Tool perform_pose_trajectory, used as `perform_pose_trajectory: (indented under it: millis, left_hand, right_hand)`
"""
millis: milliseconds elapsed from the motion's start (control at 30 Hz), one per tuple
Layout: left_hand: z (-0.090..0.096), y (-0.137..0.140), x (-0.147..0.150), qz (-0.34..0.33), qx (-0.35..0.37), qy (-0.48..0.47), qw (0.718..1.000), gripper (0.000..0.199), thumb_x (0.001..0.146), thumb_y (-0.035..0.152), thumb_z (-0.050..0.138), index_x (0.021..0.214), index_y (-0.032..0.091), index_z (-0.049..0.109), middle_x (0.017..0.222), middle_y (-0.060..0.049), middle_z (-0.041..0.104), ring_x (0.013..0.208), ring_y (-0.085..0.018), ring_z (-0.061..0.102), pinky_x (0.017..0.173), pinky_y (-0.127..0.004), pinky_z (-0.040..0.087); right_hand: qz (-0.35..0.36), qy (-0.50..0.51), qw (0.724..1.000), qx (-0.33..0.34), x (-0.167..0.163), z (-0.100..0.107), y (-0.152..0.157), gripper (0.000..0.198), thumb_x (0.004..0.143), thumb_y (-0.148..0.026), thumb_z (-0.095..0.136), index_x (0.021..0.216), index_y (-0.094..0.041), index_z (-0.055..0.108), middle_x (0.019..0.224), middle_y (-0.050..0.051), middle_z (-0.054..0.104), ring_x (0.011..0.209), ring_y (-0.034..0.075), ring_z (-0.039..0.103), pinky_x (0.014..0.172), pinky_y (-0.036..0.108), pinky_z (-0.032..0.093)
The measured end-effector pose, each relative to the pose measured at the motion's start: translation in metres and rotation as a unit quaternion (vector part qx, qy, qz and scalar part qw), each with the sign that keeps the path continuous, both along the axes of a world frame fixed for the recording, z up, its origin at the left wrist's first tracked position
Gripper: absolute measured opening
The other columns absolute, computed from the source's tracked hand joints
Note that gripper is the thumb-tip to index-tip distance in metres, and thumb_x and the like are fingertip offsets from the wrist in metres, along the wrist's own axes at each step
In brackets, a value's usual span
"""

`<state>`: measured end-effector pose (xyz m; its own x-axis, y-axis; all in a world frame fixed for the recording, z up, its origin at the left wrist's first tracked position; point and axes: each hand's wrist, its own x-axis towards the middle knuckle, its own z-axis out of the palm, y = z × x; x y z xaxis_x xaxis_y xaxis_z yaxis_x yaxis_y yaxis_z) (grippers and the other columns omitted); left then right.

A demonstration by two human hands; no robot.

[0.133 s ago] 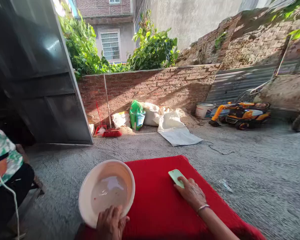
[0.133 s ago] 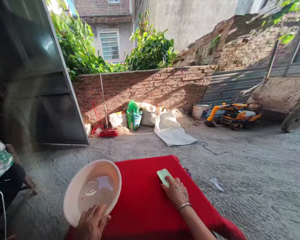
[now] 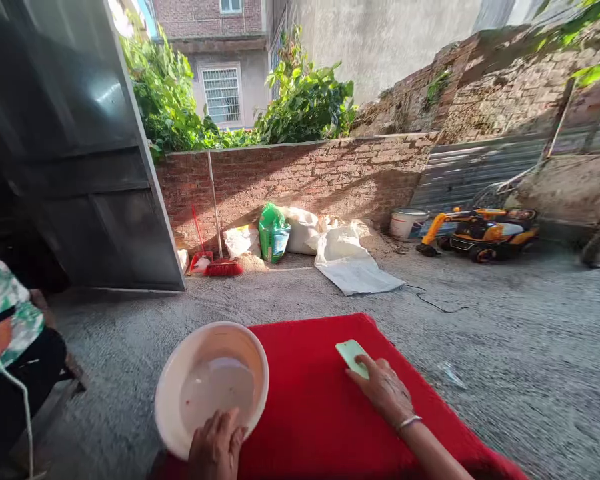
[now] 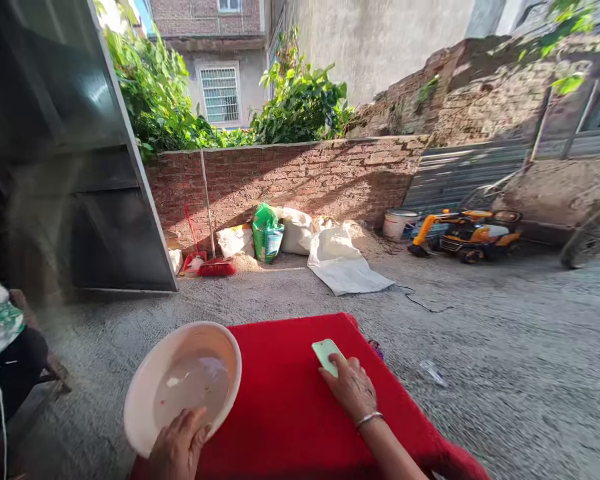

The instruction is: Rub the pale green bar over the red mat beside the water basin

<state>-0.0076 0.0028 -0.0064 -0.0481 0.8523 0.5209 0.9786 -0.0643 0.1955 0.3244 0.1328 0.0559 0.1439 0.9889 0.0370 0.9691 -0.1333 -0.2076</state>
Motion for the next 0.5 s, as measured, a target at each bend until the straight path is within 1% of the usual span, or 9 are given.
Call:
perform_pose_trajectory:
  millis: [67, 100, 200, 267, 300, 367, 433, 500]
  left_hand:
    - [0.007, 0.003, -0.003, 0.007, -0.052, -0.035, 0.998, 0.032, 0.095, 0.027, 0.038, 0.105, 0.028, 0.068, 0.097, -0.002, 0.076, 0.09, -0.018, 0.071, 0.071, -0.029, 0.051]
    - [0.013, 0.004, -0.003, 0.009, -0.083, -0.052, 0.995, 0.032, 0.094, 0.022, 0.039, 0.105, 0.028, 0.068, 0.099, -0.002, 0.075, 0.092, -0.018, 0.071, 0.074, -0.028, 0.051]
    - [0.044, 0.01, -0.006, 0.009, -0.175, -0.082, 0.981, 0.037, 0.092, 0.018, 0.034, 0.102, 0.028, 0.068, 0.103, -0.002, 0.073, 0.097, -0.018, 0.069, 0.082, -0.03, 0.05]
    - [0.068, 0.016, -0.009, 0.005, -0.232, -0.083, 0.969, 0.034, 0.092, 0.017, 0.035, 0.099, 0.027, 0.067, 0.106, -0.002, 0.071, 0.1, -0.018, 0.066, 0.088, -0.03, 0.048]
    - [0.078, 0.02, -0.012, 0.003, -0.257, -0.084, 0.963, 0.032, 0.091, 0.018, 0.037, 0.099, 0.026, 0.067, 0.107, -0.002, 0.07, 0.103, -0.018, 0.065, 0.09, -0.03, 0.047]
    - [0.092, 0.03, -0.021, -0.004, -0.295, -0.072, 0.953, 0.029, 0.089, 0.019, 0.042, 0.105, 0.026, 0.065, 0.113, -0.002, 0.067, 0.106, -0.017, 0.063, 0.091, -0.028, 0.046]
    - [0.098, 0.044, -0.033, 0.018, -0.333, -0.022, 0.943, 0.027, 0.086, 0.02, 0.048, 0.107, 0.024, 0.064, 0.118, -0.005, 0.064, 0.111, -0.019, 0.061, 0.093, -0.029, 0.045]
    - [0.096, 0.059, -0.044, 0.051, -0.373, 0.018, 0.926, 0.026, 0.086, 0.023, 0.049, 0.107, 0.021, 0.064, 0.119, -0.007, 0.064, 0.11, -0.021, 0.061, 0.092, -0.03, 0.045]
  right_hand:
    - [0.068, 0.031, 0.997, 0.01, -0.026, -0.007, -0.003, 0.031, 0.088, -0.044, 0.051, 0.112, -0.029, 0.064, 0.1, 0.006, 0.062, 0.089, 0.02, 0.063, 0.073, 0.028, 0.043]
    - [0.105, 0.042, 0.993, 0.011, -0.044, -0.011, -0.005, 0.03, 0.087, -0.043, 0.053, 0.111, -0.029, 0.065, 0.1, 0.006, 0.062, 0.089, 0.02, 0.062, 0.074, 0.028, 0.043]
    - [0.193, 0.048, 0.98, 0.007, -0.095, -0.024, -0.008, 0.027, 0.083, -0.039, 0.059, 0.108, -0.03, 0.065, 0.102, 0.005, 0.062, 0.093, 0.02, 0.061, 0.079, 0.028, 0.042]
    - [0.218, 0.048, 0.975, 0.001, -0.112, -0.028, -0.006, 0.027, 0.081, -0.037, 0.061, 0.107, -0.03, 0.066, 0.103, 0.005, 0.062, 0.095, 0.02, 0.061, 0.08, 0.028, 0.042]
    - [0.222, 0.049, 0.974, -0.001, -0.112, -0.029, -0.004, 0.027, 0.081, -0.037, 0.061, 0.107, -0.03, 0.066, 0.103, 0.005, 0.062, 0.094, 0.02, 0.061, 0.08, 0.028, 0.042]
    - [0.221, 0.05, 0.974, -0.004, -0.099, -0.029, 0.002, 0.028, 0.082, -0.036, 0.058, 0.109, -0.029, 0.065, 0.102, 0.006, 0.061, 0.092, 0.021, 0.061, 0.08, 0.03, 0.042]
    - [0.202, 0.047, 0.978, -0.007, -0.074, -0.028, 0.011, 0.029, 0.084, -0.037, 0.055, 0.11, -0.028, 0.064, 0.1, 0.007, 0.061, 0.088, 0.021, 0.062, 0.078, 0.031, 0.043]
    - [0.176, 0.042, 0.983, -0.01, -0.045, -0.028, 0.019, 0.03, 0.086, -0.039, 0.05, 0.111, -0.028, 0.063, 0.096, 0.007, 0.061, 0.084, 0.021, 0.062, 0.074, 0.031, 0.045]
